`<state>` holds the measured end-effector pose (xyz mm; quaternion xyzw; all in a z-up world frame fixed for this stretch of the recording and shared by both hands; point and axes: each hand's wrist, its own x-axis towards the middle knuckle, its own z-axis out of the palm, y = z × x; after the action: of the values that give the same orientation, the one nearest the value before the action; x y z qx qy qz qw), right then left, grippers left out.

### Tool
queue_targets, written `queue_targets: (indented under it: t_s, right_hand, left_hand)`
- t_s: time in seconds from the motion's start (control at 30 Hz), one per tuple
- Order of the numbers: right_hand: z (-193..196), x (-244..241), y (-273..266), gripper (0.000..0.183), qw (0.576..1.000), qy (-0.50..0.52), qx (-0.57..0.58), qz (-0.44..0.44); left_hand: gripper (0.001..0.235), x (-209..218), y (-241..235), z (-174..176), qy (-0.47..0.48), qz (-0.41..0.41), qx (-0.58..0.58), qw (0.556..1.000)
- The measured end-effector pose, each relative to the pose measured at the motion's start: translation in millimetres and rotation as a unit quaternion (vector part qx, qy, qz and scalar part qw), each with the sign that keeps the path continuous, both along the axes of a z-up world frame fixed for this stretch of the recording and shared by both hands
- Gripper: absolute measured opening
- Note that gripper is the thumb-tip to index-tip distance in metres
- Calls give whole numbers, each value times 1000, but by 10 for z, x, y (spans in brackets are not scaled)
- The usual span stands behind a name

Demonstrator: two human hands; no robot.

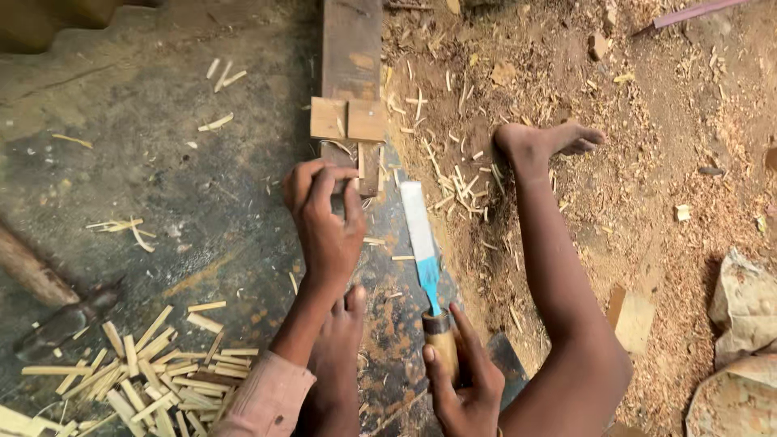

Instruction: The person sits on the ground and uses a chisel to carve small wooden pieces. They hold the wood with one hand and strike or push the chisel with the other to shape the wood, producing wood shavings.

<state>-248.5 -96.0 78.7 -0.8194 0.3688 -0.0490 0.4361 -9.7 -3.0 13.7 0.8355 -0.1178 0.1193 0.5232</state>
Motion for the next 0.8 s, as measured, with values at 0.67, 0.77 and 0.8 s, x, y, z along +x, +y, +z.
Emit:
queue_targets:
  t_s: [0.67, 0.77, 0.8]
  right_hand:
    - [-1281, -470, -233, 75, 936, 327, -15, 128]
    - [-1110, -314, -240, 65, 926, 338, -11, 165]
    - [-1050, -251, -224, 64, 920, 354, -7, 166]
  left_hand:
    - [15, -317, 131, 673, 268, -15, -201, 942]
    - [16, -375, 183, 763, 347, -35, -247, 904]
    - [16, -381, 195, 775, 364, -43, -250, 896]
